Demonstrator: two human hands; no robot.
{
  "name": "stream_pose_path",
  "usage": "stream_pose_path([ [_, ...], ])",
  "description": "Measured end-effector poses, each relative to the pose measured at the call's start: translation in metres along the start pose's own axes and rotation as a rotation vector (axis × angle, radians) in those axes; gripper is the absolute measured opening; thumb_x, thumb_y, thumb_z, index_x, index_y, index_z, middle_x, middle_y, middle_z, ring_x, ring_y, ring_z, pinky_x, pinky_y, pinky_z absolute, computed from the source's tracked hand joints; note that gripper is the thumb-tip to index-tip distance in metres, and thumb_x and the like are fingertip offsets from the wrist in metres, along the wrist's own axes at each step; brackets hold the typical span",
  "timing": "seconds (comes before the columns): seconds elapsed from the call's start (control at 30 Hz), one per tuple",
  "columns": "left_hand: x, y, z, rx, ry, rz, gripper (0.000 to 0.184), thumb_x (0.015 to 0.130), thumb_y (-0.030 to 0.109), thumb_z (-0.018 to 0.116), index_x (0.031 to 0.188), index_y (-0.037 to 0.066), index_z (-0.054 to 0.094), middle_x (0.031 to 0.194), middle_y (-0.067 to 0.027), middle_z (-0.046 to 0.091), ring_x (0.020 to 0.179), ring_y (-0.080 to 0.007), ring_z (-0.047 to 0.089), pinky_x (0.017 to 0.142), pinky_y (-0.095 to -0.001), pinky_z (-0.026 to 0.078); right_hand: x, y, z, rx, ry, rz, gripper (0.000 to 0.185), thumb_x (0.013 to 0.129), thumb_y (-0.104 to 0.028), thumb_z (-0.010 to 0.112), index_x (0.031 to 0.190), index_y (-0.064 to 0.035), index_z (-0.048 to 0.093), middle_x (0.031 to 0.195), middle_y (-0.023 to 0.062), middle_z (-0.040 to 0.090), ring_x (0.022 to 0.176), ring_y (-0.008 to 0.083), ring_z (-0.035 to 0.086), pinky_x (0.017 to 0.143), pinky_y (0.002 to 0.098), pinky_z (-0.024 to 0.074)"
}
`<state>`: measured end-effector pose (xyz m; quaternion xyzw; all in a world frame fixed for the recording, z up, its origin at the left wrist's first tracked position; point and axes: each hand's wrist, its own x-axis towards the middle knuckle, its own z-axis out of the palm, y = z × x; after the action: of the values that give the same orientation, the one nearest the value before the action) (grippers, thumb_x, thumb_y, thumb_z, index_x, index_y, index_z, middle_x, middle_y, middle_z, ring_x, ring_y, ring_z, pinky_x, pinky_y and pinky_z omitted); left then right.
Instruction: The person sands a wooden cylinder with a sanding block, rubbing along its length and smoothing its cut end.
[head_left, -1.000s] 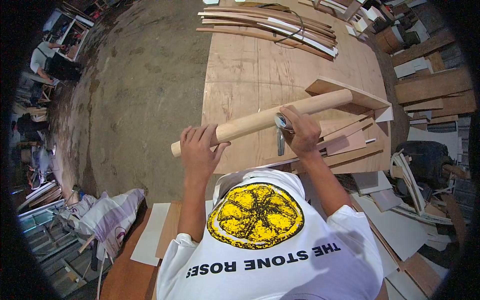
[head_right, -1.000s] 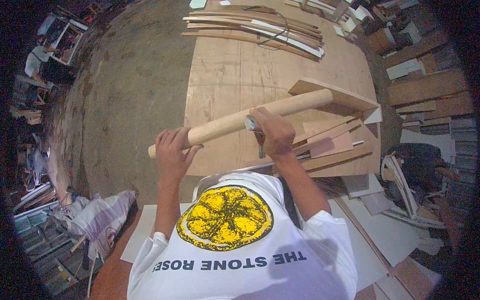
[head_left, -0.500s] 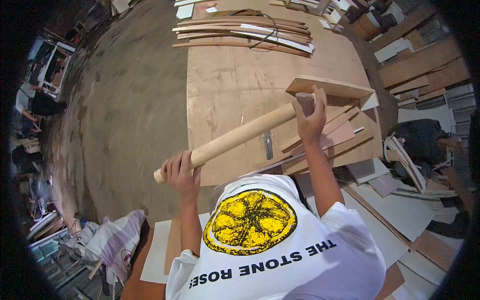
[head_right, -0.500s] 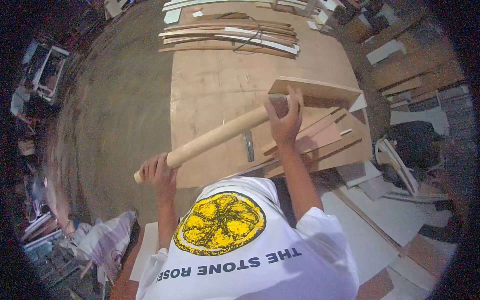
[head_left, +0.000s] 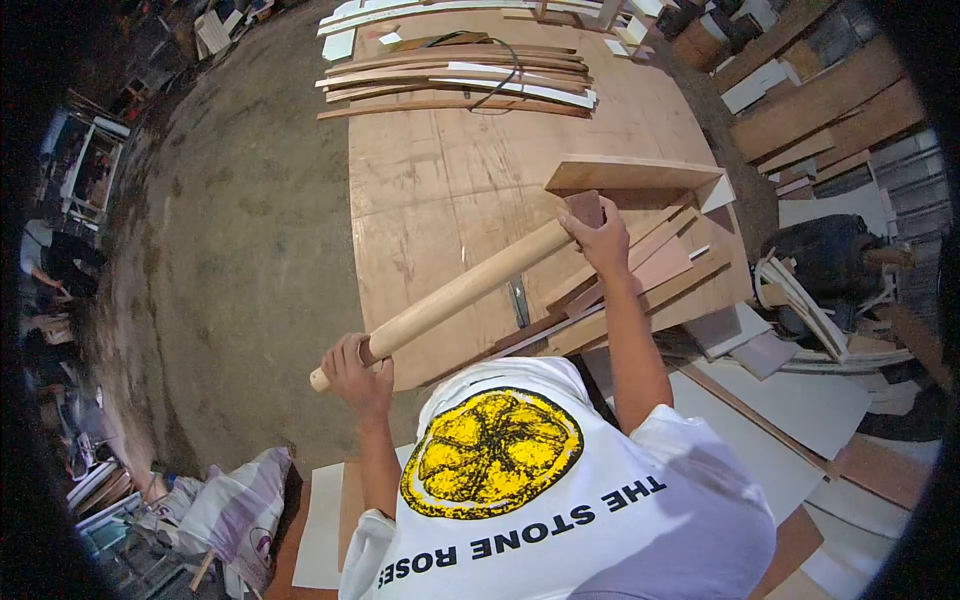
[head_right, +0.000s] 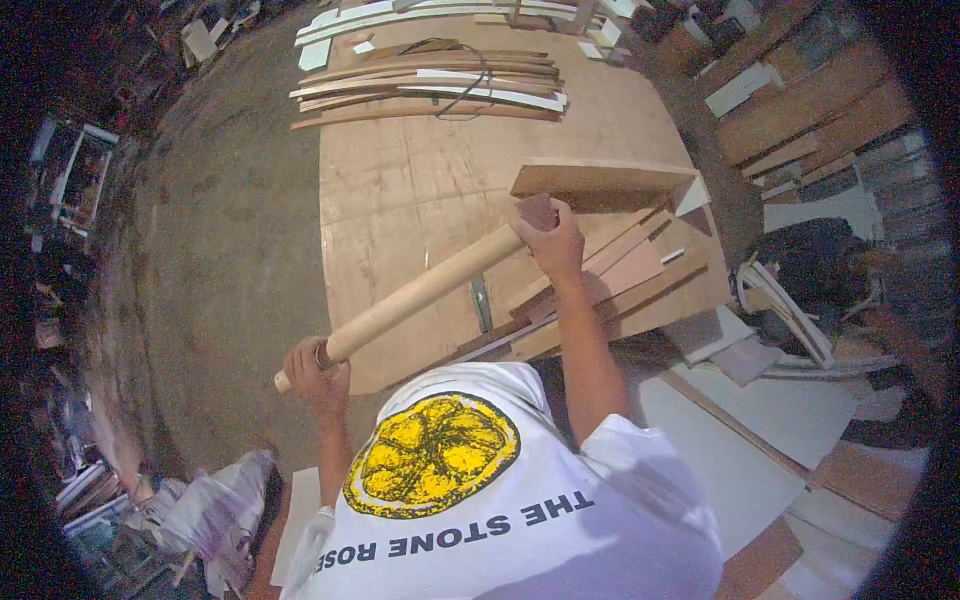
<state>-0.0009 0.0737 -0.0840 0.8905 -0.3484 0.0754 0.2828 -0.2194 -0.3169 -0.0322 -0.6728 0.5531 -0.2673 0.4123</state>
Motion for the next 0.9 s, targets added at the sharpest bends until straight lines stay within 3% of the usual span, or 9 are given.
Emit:
stream_pose_path([
  [0.13,0.004,0.003,0.0,0.015,-0.119,-0.053,0.055,0.064,0.003,0.085,0.117,0.01,0.071,0.127,-0.0113,0.065,0.123,-0.0372,0.059,0.108,-0.053,0.044,-0.02,-0.02,0.009,0.145,0.012,-0.093,0.07,0.078,-0.03,0.096,0.135,-0.0011,0.066,0.116,0.0117,0.077,0.098,0.0202,0.075,0.074,0.0345,0.0647],
  [0.27,0.005,-0.022,0.024,-0.012,-0.035,-0.041,0.052,0.066,0.001,0.084,0.115,0.009,0.07,0.118,-0.0105,0.069,0.118,-0.0359,0.063,0.107,-0.0513,0.045,-0.012,-0.007,0.011,0.194,-0.027,-0.266,0.065,0.081,-0.023,0.093,0.137,-0.0024,0.066,0.114,0.0093,0.076,0.094,0.0178,0.075,0.072,0.0306,0.0619],
  [0.47,0.007,-0.027,0.029,-0.004,0.042,-0.119,0.052,0.066,-0.003,0.084,0.114,0.009,0.07,0.107,-0.0091,0.072,0.11,-0.0336,0.068,0.107,-0.05,0.043,-0.023,-0.031,-0.005,0.394,-0.161,-0.118,0.048,0.085,-0.023,0.088,0.124,-0.0048,0.07,0.098,0.0073,0.074,0.073,0.0112,0.069,0.062,0.0275,0.0563],
  [0.57,0.005,-0.027,0.029,-0.018,0.092,-0.122,0.049,0.067,-0.004,0.082,0.112,0.008,0.07,0.108,-0.0092,0.072,0.109,-0.0336,0.067,0.108,-0.0506,0.041,-0.025,-0.032,-0.001,0.432,-0.078,0.008,0.038,0.086,-0.025,0.087,0.113,-0.0046,0.07,0.082,0.004,0.07,0.059,0.0093,0.061,0.053,0.0269,0.0503],
  [0.77,0.0,-0.029,0.037,-0.06,0.158,-0.15,0.043,0.071,-0.003,0.08,0.111,0.008,0.068,0.103,-0.0104,0.07,0.103,-0.035,0.067,0.107,-0.0509,0.04,-0.033,-0.053,-0.007,0.476,-0.128,0.006,0.03,0.086,-0.026,0.087,0.095,-0.0051,0.068,0.07,0.0015,0.066,0.052,0.0087,0.057,0.047,0.0253,0.0436],
  [0.87,-0.002,-0.029,0.04,-0.022,0.236,-0.152,0.04,0.073,0.0,0.08,0.11,0.008,0.068,0.101,-0.0107,0.07,0.099,-0.0359,0.066,0.102,-0.0519,0.041,-0.038,-0.057,-0.004,0.475,-0.133,0.005,0.032,0.085,-0.023,0.088,0.105,-0.0026,0.072,0.072,0.002,0.067,0.053,0.0082,0.057,0.047,0.0251,0.043],
  [0.9,-0.001,-0.029,0.04,-0.013,0.267,-0.125,0.039,0.073,0.001,0.08,0.11,0.008,0.068,0.1,-0.0107,0.07,0.098,-0.0361,0.066,0.1,-0.0521,0.042,-0.042,-0.061,-0.003,0.505,-0.134,-0.016,0.037,0.087,-0.018,0.086,0.117,-0.0035,0.071,0.075,0.0007,0.067,0.055,0.0066,0.058,0.047,0.023,0.0422],
])
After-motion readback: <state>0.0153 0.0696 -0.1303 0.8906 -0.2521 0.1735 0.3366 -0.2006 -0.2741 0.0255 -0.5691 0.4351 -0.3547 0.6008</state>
